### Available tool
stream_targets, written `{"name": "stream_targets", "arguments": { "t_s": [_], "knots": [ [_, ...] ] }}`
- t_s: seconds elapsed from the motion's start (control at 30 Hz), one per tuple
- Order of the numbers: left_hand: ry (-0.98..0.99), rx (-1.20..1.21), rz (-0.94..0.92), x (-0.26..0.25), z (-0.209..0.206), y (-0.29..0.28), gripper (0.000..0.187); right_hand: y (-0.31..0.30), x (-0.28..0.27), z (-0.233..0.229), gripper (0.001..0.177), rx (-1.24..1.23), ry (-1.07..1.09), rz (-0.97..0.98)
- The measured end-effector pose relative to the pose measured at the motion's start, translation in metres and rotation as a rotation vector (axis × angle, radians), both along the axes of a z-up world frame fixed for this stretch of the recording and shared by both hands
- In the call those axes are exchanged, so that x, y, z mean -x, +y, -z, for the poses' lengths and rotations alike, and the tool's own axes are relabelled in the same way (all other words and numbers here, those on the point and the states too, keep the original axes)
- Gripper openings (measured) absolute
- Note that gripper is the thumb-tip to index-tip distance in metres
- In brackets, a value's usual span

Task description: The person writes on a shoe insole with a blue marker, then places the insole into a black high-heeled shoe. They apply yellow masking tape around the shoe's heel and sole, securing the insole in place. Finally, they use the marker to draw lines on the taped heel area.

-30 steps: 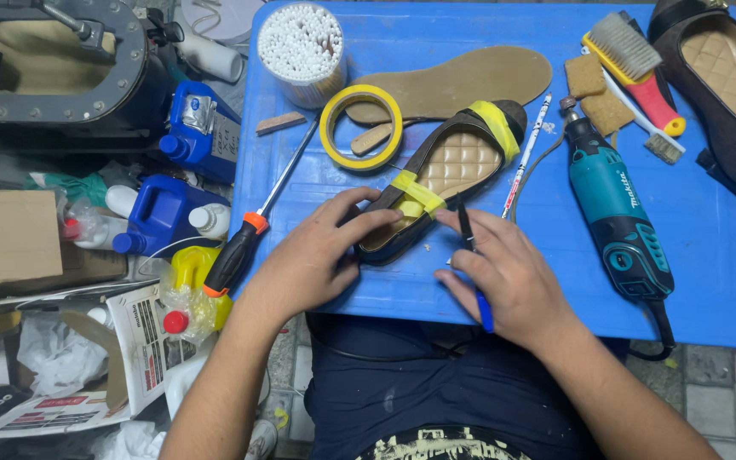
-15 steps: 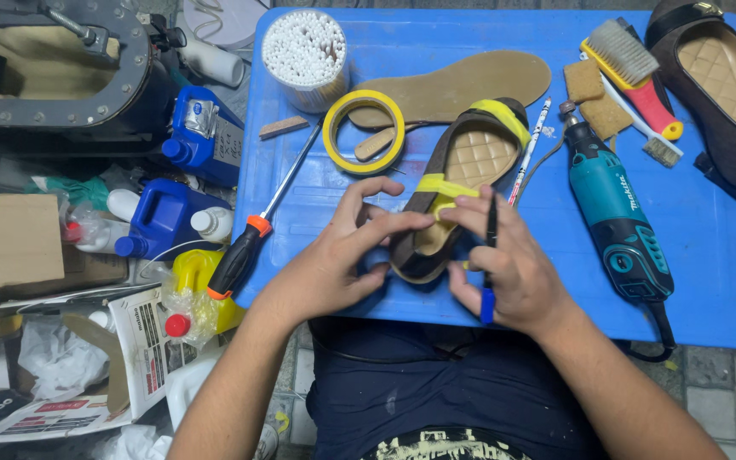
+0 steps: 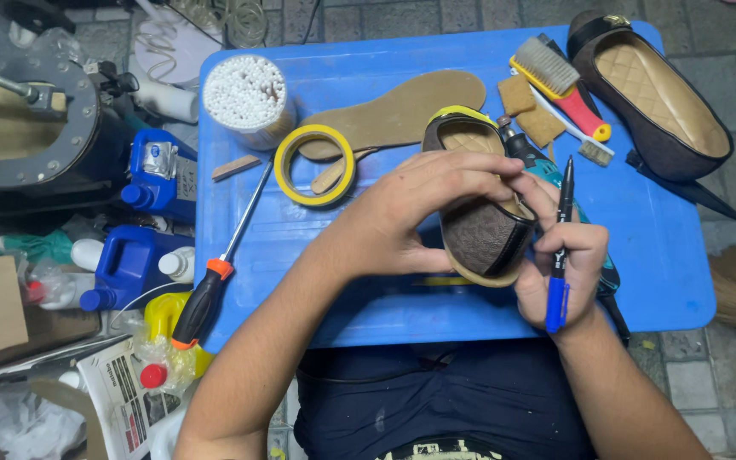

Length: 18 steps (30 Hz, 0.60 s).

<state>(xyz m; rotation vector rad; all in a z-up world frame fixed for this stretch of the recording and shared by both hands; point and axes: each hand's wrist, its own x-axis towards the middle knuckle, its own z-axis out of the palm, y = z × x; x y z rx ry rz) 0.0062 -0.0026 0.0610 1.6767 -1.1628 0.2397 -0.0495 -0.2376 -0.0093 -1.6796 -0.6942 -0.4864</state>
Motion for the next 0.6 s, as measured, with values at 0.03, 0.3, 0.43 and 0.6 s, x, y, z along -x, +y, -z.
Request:
{"name": "stream_targets", "arguments": {
  "t_s": [0.03,0.3,0.43,0.6],
  "knots": [
    [0.027,-0.028,0.03,-0.003,0.001,-0.005,0.063,-0.002,0.001,0.0,0.038,-0.037,0.024,0.013],
    [-0.015,-0.107,-0.034,-0.007,0.014,-0.032,0.064,-0.021,0.011,-0.029,0.022,-0.132,0.07,0.191],
    [-0.047,-0.115,-0.055,-0.007,0.013,-0.033,0.067,-0.041,0.016,-0.032,0.031,-0.235,-0.047,0.223],
    [0.015,-0.044,-0.026,-0.005,0.018,-0.031,0.055,-0.053,0.037,-0.053,0.02,-0.227,-0.04,0.073]
  ]
}}
